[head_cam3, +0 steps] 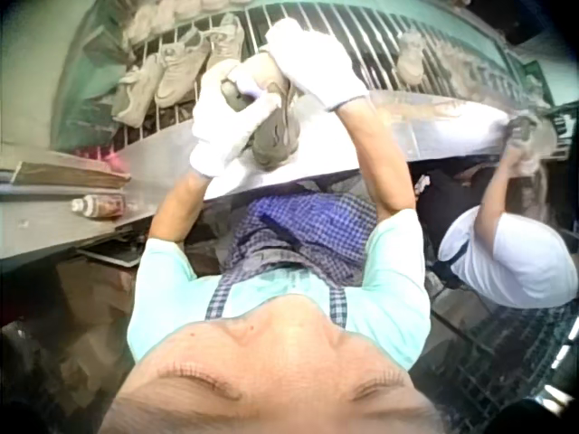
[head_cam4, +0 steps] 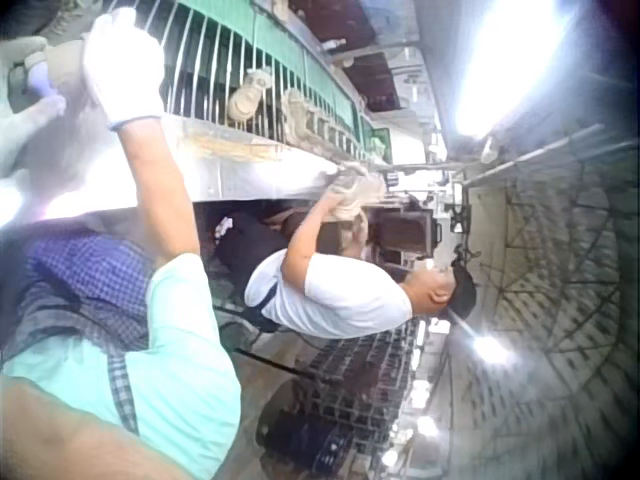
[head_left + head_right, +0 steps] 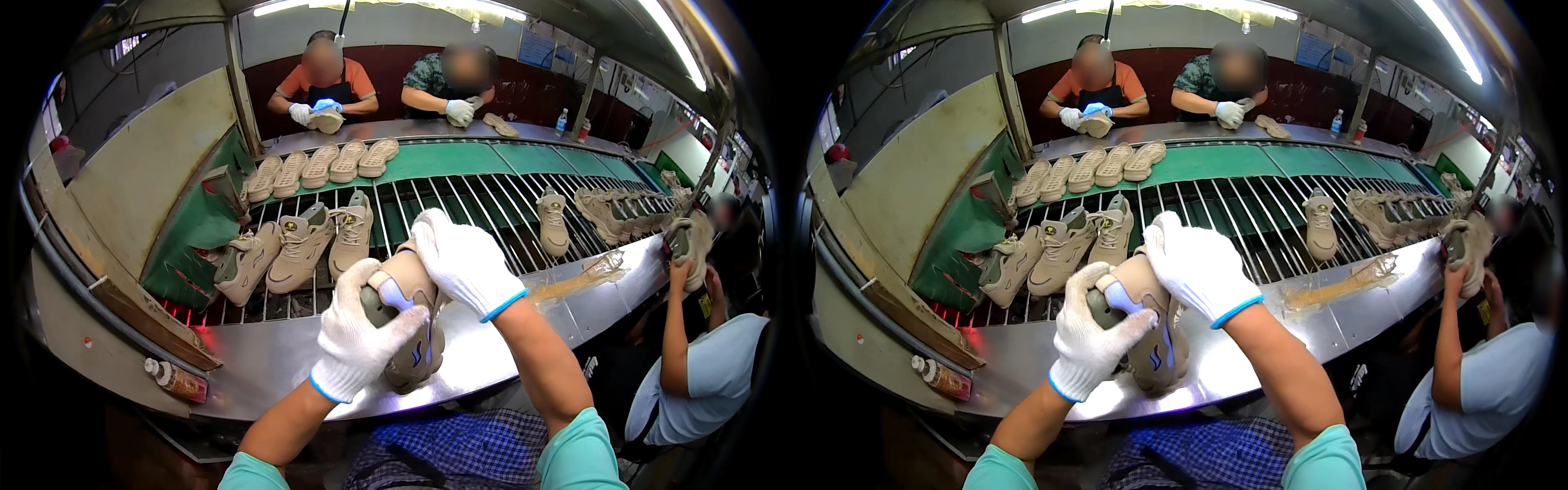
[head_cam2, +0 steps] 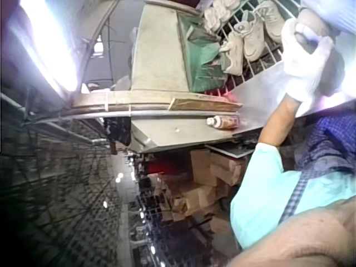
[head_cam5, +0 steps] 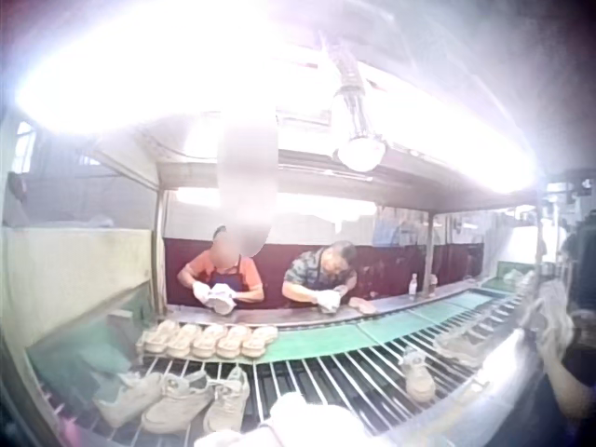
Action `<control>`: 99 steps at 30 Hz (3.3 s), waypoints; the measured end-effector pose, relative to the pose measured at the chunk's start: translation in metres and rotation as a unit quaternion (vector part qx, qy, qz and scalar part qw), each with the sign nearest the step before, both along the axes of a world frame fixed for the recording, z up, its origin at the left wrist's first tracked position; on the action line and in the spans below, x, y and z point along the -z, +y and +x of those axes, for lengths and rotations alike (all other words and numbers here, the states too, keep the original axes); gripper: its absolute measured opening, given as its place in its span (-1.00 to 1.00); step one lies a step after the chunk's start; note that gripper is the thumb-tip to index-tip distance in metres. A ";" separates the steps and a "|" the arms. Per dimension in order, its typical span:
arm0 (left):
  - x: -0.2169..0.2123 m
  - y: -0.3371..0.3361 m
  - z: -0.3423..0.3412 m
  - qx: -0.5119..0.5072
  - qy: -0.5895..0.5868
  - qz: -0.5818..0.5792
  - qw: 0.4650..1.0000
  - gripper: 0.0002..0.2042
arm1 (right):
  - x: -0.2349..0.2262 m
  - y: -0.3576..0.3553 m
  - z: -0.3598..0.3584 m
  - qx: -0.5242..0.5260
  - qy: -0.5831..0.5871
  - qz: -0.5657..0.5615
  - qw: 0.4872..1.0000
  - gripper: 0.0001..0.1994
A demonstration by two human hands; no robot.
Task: The person picks up shoes and soles from a conveyor belt, wipes the contact surfaces with a cloth, and presses the soles onto the shoes by hand. They handle shoes one at a time, turning them over to inspect the edges before placing them back onto the moving belt.
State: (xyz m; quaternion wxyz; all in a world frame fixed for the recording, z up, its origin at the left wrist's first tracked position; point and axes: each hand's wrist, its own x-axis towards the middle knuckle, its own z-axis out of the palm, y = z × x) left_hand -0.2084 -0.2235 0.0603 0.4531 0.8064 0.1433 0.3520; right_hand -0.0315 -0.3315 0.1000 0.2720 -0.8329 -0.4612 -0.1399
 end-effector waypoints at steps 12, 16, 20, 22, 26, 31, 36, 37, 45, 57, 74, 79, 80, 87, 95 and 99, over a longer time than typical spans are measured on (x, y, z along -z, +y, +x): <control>0.017 0.050 0.010 -0.008 -0.007 -0.020 1.000 -0.17 | 0.086 0.015 -0.006 -0.043 0.208 0.173 0.962 -0.32; 0.017 0.049 0.016 0.001 -0.023 -0.088 0.996 -0.20 | 0.078 0.013 -0.007 -0.003 0.195 0.084 0.977 -0.23; 0.015 0.054 0.017 -0.002 -0.028 -0.056 0.998 -0.21 | 0.089 0.007 -0.017 -0.015 0.216 0.063 0.974 -0.15; 0.020 0.059 0.018 -0.001 -0.030 -0.044 0.999 -0.23 | 0.098 0.003 -0.021 -0.039 0.265 0.062 0.961 -0.14; 0.023 0.061 0.011 -0.002 -0.036 -0.052 0.998 -0.22 | 0.110 -0.004 -0.023 -0.076 0.383 0.004 0.921 -0.20; 0.030 0.069 0.003 0.010 -0.059 0.012 0.998 -0.23 | 0.108 -0.025 -0.040 -0.061 0.499 -0.025 0.864 -0.31; 0.022 0.053 0.003 0.023 -0.055 -0.072 0.996 -0.24 | 0.135 -0.024 -0.048 -0.090 0.339 0.018 0.936 -0.31; 0.027 0.059 0.005 0.014 -0.072 -0.067 0.995 -0.25 | 0.129 -0.019 -0.052 -0.078 0.316 -0.010 0.946 -0.31; 0.037 0.064 -0.003 0.010 -0.078 -0.109 0.991 -0.22 | 0.200 -0.064 -0.092 -0.095 0.367 0.070 0.923 -0.22; 0.012 -0.062 -0.059 0.156 -0.111 0.193 0.962 -0.15 | 0.061 -0.138 -0.095 -0.043 0.251 0.314 0.915 -0.34; 0.081 -0.109 -0.070 0.244 -0.168 0.309 0.904 -0.70 | 0.046 -0.207 -0.124 0.051 0.239 -0.079 0.966 -0.60; 0.091 -0.093 -0.083 0.281 -0.151 0.346 0.883 -0.69 | 0.048 -0.180 -0.128 0.041 0.248 -0.239 0.938 -0.47; 0.097 -0.091 -0.088 0.287 -0.142 0.354 0.879 -0.70 | 0.050 -0.173 -0.130 0.034 0.268 -0.280 0.921 -0.44; 0.127 -0.064 -0.099 0.298 -0.107 0.441 0.840 -0.64 | 0.102 -0.134 -0.116 -0.009 0.285 -0.288 0.914 -0.42; 0.124 -0.029 -0.112 0.326 -0.085 0.471 0.815 -0.63 | 0.113 -0.054 -0.081 -0.062 0.455 -0.159 0.874 -0.32; 0.139 -0.026 -0.120 0.325 -0.092 0.446 0.829 -0.66 | 0.138 -0.042 -0.095 -0.088 0.526 -0.100 0.840 -0.28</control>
